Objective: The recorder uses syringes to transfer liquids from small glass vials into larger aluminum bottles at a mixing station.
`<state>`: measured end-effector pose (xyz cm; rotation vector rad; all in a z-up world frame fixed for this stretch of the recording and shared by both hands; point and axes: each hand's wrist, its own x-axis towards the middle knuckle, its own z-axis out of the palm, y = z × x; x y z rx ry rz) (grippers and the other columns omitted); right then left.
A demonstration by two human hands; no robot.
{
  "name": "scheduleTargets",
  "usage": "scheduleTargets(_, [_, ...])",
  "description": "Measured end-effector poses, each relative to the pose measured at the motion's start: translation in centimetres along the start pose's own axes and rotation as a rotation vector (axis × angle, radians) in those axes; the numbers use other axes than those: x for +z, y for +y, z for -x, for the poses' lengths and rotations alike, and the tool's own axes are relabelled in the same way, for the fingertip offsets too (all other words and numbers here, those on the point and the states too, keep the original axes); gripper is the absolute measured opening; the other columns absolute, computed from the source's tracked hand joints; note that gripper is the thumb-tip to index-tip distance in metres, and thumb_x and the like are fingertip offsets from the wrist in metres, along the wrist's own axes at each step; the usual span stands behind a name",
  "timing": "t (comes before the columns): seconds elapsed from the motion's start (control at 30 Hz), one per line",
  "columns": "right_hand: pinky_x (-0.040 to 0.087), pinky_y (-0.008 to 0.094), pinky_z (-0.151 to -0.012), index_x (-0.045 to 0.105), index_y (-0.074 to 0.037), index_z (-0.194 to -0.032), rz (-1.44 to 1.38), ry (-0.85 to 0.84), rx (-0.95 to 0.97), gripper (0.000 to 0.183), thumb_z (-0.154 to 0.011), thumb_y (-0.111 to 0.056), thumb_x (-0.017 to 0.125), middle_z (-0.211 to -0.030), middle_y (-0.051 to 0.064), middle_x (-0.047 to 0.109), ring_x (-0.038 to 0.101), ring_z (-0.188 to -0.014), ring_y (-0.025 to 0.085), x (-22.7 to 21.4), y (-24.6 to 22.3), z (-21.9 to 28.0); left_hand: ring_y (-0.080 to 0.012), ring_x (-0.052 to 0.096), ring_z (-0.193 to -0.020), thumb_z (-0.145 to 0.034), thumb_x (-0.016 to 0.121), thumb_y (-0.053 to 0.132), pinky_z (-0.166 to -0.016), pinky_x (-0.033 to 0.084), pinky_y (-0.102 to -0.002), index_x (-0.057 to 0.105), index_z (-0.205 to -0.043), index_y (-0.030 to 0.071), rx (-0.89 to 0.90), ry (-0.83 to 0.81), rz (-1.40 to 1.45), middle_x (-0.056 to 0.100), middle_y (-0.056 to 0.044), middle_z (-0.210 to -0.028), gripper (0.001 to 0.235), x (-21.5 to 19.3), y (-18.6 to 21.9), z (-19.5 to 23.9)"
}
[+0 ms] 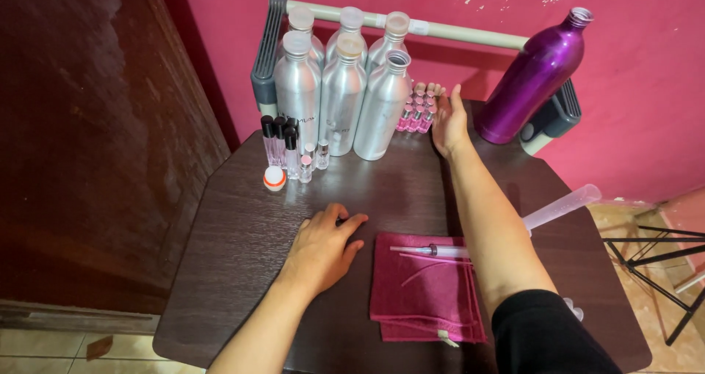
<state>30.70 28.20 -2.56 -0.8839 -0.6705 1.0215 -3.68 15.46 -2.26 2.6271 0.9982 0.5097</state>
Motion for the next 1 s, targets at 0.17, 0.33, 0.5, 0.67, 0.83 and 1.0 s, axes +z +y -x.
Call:
scheduleTargets(0.17, [0.012,0.036,-0.131,0.029,-0.012,-0.160,0.003,-0.016,-0.001,0.090,-0.098,-0.077,0.035,-0.164,-0.003,0.035,0.023,-0.157,0.018,0.1,0.0,0.1,-0.0341,0.065,-0.102,-0.090,0.070,0.036,-0.083,0.051,-0.047,0.067,-0.132,0.022,-0.001,0.007,0.011,0.053,-0.006,-0.115,0.044,-0.1,0.0,0.1])
scheduleTargets(0.33, [0.014,0.034,-0.131,0.028,-0.013,-0.159,0.019,0.000,0.016,0.090,-0.097,-0.078,0.034,-0.162,-0.004,0.038,0.026,-0.156,0.016,0.9,-0.6,0.9,-0.0332,0.065,-0.104,-0.090,0.069,0.037,-0.083,0.051,-0.047,0.067,-0.131,0.022,0.010,0.007,0.008,0.053,-0.005,-0.116,0.043,-0.1,-0.1,0.1])
scheduleTargets(0.5, [0.014,0.034,-0.131,0.026,-0.012,-0.160,0.030,0.010,0.027,0.092,-0.096,-0.077,0.035,-0.163,-0.003,0.038,0.026,-0.156,0.016,1.3,-0.9,1.3,-0.0340,0.065,-0.104,-0.091,0.069,0.037,-0.084,0.051,-0.047,0.067,-0.131,0.021,0.005,-0.001,0.016,0.053,-0.006,-0.116,0.043,-0.2,-0.1,0.1])
scheduleTargets(0.67, [0.014,0.034,-0.131,0.024,-0.011,-0.161,0.009,0.004,0.025,0.094,-0.096,-0.078,0.036,-0.163,-0.002,0.037,0.025,-0.157,0.017,0.8,-0.6,0.4,-0.0332,0.065,-0.105,-0.092,0.068,0.037,-0.085,0.051,-0.046,0.066,-0.132,0.021,-0.005,-0.017,0.015,0.053,-0.005,-0.117,0.043,-0.5,0.2,0.1])
scheduleTargets(0.83, [0.011,0.041,-0.132,0.026,-0.014,-0.159,-0.019,0.001,-0.014,0.093,-0.095,-0.078,0.047,-0.155,-0.003,0.044,0.032,-0.154,0.019,-1.7,1.0,-2.1,-0.0355,0.065,-0.106,-0.092,0.069,0.036,-0.085,0.052,-0.048,0.066,-0.133,0.021,-0.007,-0.061,0.018,0.055,-0.007,-0.117,0.043,-1.6,0.6,0.0])
scheduleTargets(1.0, [0.014,0.047,-0.126,0.041,-0.013,-0.129,0.058,-0.016,-0.069,0.072,-0.093,-0.075,0.040,-0.145,0.006,0.050,0.037,-0.149,0.028,-3.0,0.3,-2.3,-0.0320,0.063,-0.105,-0.087,0.072,0.029,-0.086,0.052,-0.044,0.067,-0.130,0.021,0.025,0.015,0.044,0.055,-0.006,-0.119,0.044,-0.9,0.4,0.6])
